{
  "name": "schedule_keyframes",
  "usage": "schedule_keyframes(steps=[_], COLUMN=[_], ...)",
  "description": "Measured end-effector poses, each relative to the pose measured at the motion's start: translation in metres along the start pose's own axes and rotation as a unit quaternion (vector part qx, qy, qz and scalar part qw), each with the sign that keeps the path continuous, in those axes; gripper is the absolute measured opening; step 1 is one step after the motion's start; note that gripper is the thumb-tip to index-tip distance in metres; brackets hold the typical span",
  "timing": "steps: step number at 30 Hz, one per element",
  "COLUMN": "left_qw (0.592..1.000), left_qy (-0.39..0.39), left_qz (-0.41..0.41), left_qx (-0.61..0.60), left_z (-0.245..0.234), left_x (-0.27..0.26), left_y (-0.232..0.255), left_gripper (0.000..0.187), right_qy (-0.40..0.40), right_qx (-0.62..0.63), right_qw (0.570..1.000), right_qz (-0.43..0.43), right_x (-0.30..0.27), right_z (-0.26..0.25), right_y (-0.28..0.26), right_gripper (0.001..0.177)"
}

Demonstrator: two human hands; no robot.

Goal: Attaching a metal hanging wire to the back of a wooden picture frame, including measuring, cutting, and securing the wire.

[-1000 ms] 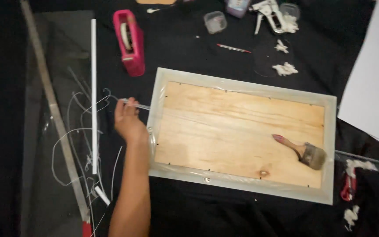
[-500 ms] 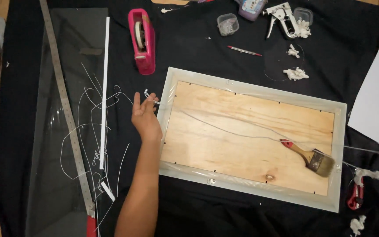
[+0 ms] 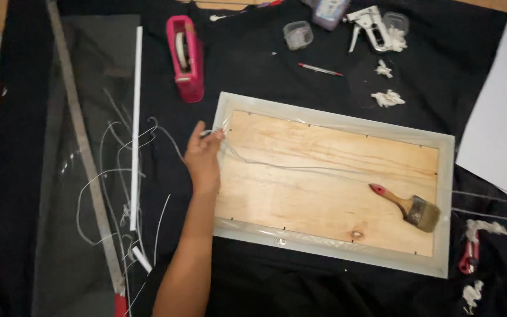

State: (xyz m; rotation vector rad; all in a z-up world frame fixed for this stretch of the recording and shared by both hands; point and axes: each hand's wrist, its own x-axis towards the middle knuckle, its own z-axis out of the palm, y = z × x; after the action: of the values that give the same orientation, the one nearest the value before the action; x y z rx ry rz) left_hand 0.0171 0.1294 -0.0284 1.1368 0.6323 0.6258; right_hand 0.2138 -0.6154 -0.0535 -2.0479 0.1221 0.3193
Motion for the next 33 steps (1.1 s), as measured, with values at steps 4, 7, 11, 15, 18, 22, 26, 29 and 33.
schedule_keyframes(steps=[4,7,11,15,18,22,26,29,33], left_qw=[0.983,0.958,0.964,0.942,0.923,0.872,0.839,0.838,0.856], left_qy=[-0.149,-0.197,-0.216,-0.280,-0.320,-0.371,-0.408,-0.410,-0.257], left_qz=[-0.100,-0.094,-0.149,-0.154,-0.155,-0.157,-0.131,-0.110,-0.035], left_qx=[-0.027,0.186,0.051,0.106,0.150,0.278,0.336,0.343,0.446], left_z=[0.052,0.090,0.088,0.083,0.079,0.081,0.080,0.077,0.059], left_x=[-0.057,-0.109,-0.127,-0.127,-0.118,-0.115,-0.116,-0.109,-0.077], left_y=[0.011,0.053,0.017,0.019,0.021,0.045,0.053,0.044,0.026], left_gripper=[0.076,0.074,0.089,0.099,0.108,0.112,0.104,0.094,0.084], right_qy=[0.035,-0.053,-0.112,-0.151,-0.156,-0.143,-0.138,-0.167,-0.190], right_qx=[0.034,-0.111,0.004,0.020,0.014,0.037,0.063,0.044,0.113], right_qw=[0.998,0.987,0.993,0.987,0.987,0.989,0.988,0.984,0.966], right_qz=[0.039,0.101,-0.044,-0.039,-0.030,-0.001,0.011,0.051,0.136], right_x=[-0.073,-0.157,-0.166,-0.175,-0.175,-0.173,-0.168,-0.160,-0.148], right_z=[0.038,0.213,0.300,0.343,0.353,0.355,0.358,0.355,0.343], right_y=[-0.044,-0.277,-0.277,-0.289,-0.296,-0.295,-0.291,-0.295,-0.289], right_gripper=[0.048,0.046,0.034,0.022,0.010,0.012,0.016,0.028,0.041])
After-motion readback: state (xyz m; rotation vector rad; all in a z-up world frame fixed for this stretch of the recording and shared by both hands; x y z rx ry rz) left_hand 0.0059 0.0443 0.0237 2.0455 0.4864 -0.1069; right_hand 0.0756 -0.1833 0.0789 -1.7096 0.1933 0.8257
